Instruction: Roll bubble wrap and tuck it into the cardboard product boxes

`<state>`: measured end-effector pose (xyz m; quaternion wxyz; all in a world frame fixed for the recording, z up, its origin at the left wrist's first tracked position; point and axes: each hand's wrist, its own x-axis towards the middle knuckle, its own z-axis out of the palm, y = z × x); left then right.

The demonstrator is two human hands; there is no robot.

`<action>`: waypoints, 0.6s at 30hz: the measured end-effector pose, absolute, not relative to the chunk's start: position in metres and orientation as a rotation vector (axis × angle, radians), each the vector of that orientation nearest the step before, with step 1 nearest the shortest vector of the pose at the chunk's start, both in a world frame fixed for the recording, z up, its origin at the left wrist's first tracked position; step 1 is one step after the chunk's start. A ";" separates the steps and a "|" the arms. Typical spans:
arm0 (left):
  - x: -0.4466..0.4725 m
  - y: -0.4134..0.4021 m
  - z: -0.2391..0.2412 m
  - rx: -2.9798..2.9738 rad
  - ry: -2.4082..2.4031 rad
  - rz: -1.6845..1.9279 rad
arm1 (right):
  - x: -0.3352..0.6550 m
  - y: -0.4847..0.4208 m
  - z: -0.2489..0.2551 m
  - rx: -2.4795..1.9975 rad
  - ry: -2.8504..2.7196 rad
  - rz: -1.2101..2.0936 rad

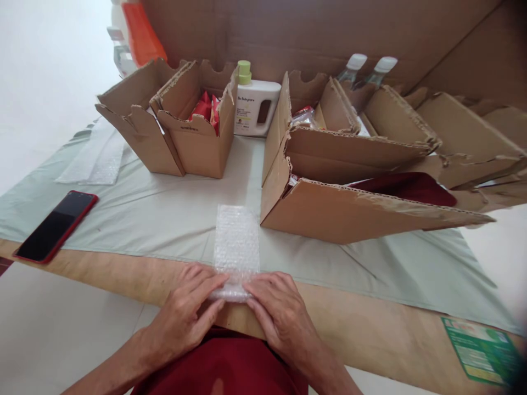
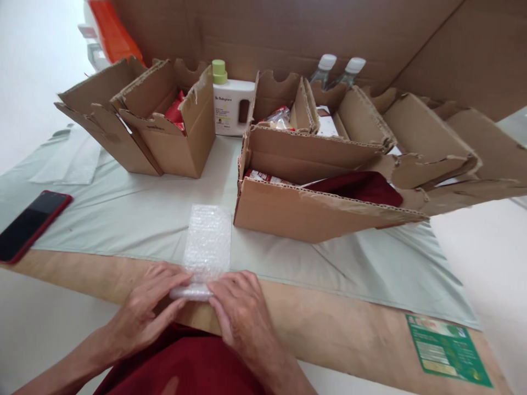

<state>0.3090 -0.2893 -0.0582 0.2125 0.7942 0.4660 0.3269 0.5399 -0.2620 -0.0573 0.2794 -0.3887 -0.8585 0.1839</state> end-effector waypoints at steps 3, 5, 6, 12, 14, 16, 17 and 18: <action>0.310 -0.282 -0.063 2.184 1.373 0.920 | 0.543 -0.265 -0.059 -1.098 -2.253 0.364; 0.312 -0.273 -0.068 2.244 1.500 0.916 | 0.544 -0.266 -0.063 -1.116 -2.233 0.154; 0.312 -0.269 -0.070 2.284 1.557 0.919 | 0.544 -0.266 -0.065 -1.107 -2.251 0.089; 0.308 -0.280 -0.069 2.420 1.444 0.914 | 0.543 -0.264 -0.066 -1.035 -2.407 0.205; 0.307 -0.290 -0.065 2.348 1.378 0.891 | 0.544 -0.265 -0.062 -1.047 -2.371 0.353; 0.308 -0.294 -0.063 2.237 1.370 0.888 | 0.547 -0.268 -0.058 -1.066 -2.330 0.482; 0.309 -0.293 -0.063 2.200 1.382 0.893 | 0.549 -0.269 -0.056 -1.083 -2.307 0.488; 0.310 -0.290 -0.064 2.189 1.403 0.898 | 0.550 -0.270 -0.055 -1.107 -2.287 0.449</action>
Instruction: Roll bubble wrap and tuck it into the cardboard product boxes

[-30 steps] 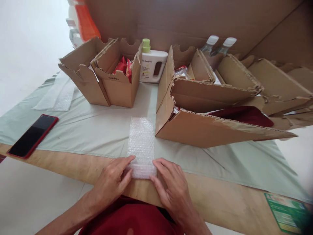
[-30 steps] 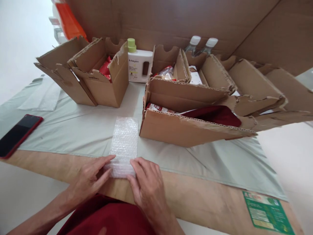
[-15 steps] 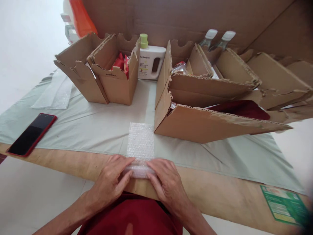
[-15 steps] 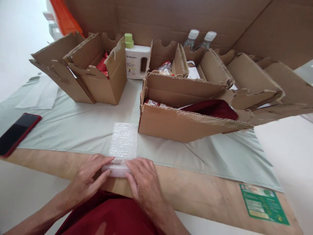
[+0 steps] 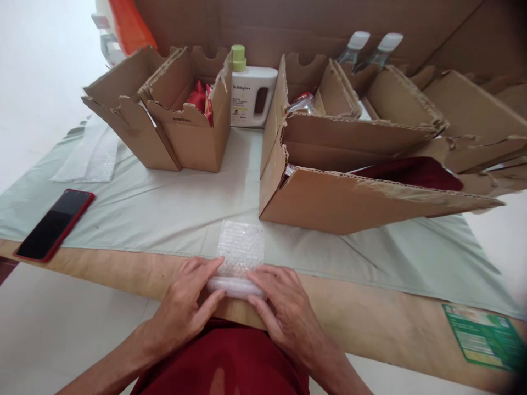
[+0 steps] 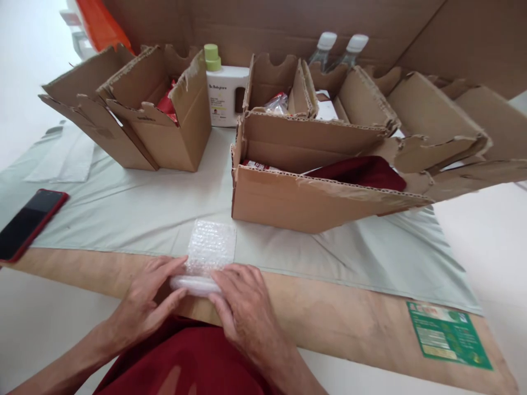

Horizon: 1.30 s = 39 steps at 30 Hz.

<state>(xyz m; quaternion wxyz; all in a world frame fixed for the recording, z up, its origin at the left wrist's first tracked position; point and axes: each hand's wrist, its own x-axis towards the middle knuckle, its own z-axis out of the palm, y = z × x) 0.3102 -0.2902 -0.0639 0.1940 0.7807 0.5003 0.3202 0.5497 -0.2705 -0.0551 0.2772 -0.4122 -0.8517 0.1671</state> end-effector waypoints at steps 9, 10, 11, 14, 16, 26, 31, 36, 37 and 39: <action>0.313 -0.271 -0.066 2.369 1.452 0.929 | 0.542 -0.263 -0.062 -1.083 -2.385 0.223; 0.312 -0.275 -0.063 2.360 1.392 0.916 | 0.542 -0.262 -0.061 -1.076 -2.352 0.287; 0.310 -0.279 -0.060 2.337 1.341 0.899 | 0.543 -0.262 -0.060 -1.069 -2.324 0.374; 0.309 -0.284 -0.056 2.245 1.312 0.892 | 0.548 -0.265 -0.057 -1.060 -2.287 0.584; 0.311 -0.279 -0.058 2.239 1.386 0.877 | 0.551 -0.268 -0.056 -1.094 -2.274 0.505; 0.309 -0.284 -0.060 1.684 1.668 1.002 | 0.543 -0.259 -0.070 -1.145 -2.191 0.316; 0.317 -0.298 -0.056 0.977 1.317 0.997 | 0.538 -0.264 -0.063 -1.202 -1.966 0.646; 0.338 -0.294 -0.057 0.815 1.148 1.012 | 0.545 -0.284 -0.056 -1.123 -1.916 0.941; 0.341 -0.294 -0.057 0.839 1.137 0.994 | 0.549 -0.287 -0.056 -1.156 -1.866 1.007; 0.346 -0.295 -0.056 0.912 1.129 0.952 | 0.559 -0.290 -0.057 -1.208 -1.725 1.224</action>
